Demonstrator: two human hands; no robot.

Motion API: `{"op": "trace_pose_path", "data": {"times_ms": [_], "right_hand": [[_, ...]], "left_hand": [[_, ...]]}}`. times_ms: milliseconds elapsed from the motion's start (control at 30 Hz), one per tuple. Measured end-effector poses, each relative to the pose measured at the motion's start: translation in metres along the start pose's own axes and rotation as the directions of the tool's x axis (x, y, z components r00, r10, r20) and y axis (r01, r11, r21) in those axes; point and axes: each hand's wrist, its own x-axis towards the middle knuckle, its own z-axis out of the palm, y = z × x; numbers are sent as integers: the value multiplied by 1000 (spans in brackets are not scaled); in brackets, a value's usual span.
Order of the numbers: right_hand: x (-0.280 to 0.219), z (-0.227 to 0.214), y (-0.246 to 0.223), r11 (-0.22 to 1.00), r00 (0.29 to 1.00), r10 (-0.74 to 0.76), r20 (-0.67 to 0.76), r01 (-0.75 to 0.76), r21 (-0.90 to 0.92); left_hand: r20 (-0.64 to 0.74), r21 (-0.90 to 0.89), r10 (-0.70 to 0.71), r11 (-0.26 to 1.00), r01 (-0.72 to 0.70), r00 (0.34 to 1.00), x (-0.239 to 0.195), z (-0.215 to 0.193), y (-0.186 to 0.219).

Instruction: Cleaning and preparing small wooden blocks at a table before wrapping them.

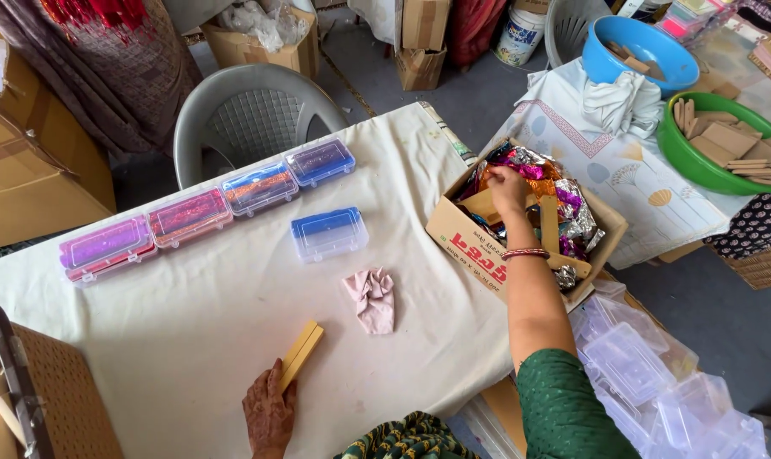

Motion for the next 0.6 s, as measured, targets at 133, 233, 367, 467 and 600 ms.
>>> {"op": "trace_pose_path", "data": {"times_ms": [133,233,367,467,600], "right_hand": [[2,18,-17,993,994,79,81,-71,-96],[9,29,-24,945,989,-145,-23,132,-300],[24,37,-30,911,988,108,115,-52,-408],[43,51,-11,912,984,111,137,-46,-407],[66,70,16,876,993,98,70,-52,-480]], "left_hand": [[8,2,-23,1000,23,1000,1,4,-2],[-12,-13,-41,999,41,999,0,8,-6],[-11,-19,-12,1000,12,1000,0,22,-15],[60,29,-56,998,55,997,-2,38,-24],[125,119,-93,990,78,988,-3,52,-33]]}}
